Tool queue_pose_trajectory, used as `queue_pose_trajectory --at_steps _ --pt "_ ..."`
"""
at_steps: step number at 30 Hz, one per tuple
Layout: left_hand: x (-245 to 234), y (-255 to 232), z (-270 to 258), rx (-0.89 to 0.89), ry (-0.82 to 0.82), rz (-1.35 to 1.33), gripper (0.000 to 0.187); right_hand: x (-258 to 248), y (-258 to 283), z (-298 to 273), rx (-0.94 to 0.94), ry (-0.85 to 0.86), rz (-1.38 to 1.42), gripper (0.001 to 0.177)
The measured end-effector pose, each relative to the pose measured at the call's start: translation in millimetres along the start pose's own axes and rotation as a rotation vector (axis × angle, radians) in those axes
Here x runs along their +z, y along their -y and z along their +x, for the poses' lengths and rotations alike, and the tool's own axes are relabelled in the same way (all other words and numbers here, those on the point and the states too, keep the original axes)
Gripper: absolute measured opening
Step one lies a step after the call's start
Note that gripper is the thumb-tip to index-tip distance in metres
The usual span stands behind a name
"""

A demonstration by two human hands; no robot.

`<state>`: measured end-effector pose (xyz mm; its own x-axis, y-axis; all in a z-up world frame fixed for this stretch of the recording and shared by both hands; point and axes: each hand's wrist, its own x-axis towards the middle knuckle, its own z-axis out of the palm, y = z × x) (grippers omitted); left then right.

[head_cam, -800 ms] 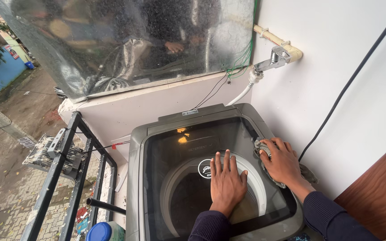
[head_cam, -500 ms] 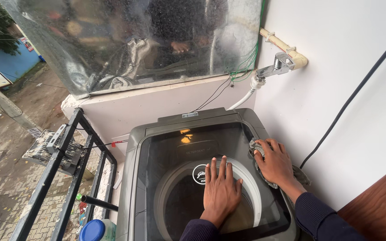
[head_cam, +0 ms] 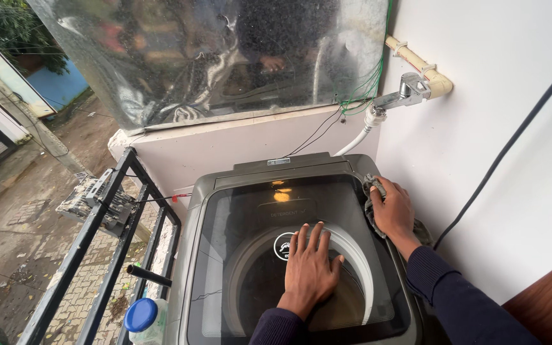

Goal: The person wipes the top surface and the transparent lid of a top-loading washing machine using a cloth. The cleaning is performed on a balcony, with the person systematically wiping different sections of the appliance's exterior.

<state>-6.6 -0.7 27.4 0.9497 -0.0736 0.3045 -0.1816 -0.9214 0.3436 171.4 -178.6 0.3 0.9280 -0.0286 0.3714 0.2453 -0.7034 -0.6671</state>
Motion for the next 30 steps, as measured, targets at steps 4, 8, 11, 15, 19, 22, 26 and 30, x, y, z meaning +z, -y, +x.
queue_pose_trajectory --at_steps 4,8,11,15,19,22,26,30 --pt "-3 4 21 -0.048 0.056 -0.003 0.064 -7 -1 -25 -0.181 -0.027 -0.01 0.038" --pt "7 32 63 -0.067 0.006 -0.034 0.061 -20 6 -66 -0.255 0.078 -0.237 0.044" --pt "18 66 97 -0.079 -0.086 -0.024 0.062 -26 6 -71 -0.253 0.129 -0.307 0.046" --pt "30 97 118 -0.179 -0.138 -0.068 0.064 -20 5 -57 -0.252 0.179 -0.327 0.042" --pt "38 91 114 -0.167 -0.153 0.063 0.069 -10 4 -32 -0.245 0.203 -0.301 0.041" --pt "33 85 111 -0.18 -0.14 0.071 0.067 -4 8 -14 -0.195 0.243 -0.291 0.041" --pt "24 77 111 -0.204 -0.115 0.089 0.066 4 13 6 -0.164 0.254 -0.288 0.042" --pt "21 74 110 -0.212 -0.103 0.094 0.066 15 12 26 -0.201 0.234 -0.278 0.042"
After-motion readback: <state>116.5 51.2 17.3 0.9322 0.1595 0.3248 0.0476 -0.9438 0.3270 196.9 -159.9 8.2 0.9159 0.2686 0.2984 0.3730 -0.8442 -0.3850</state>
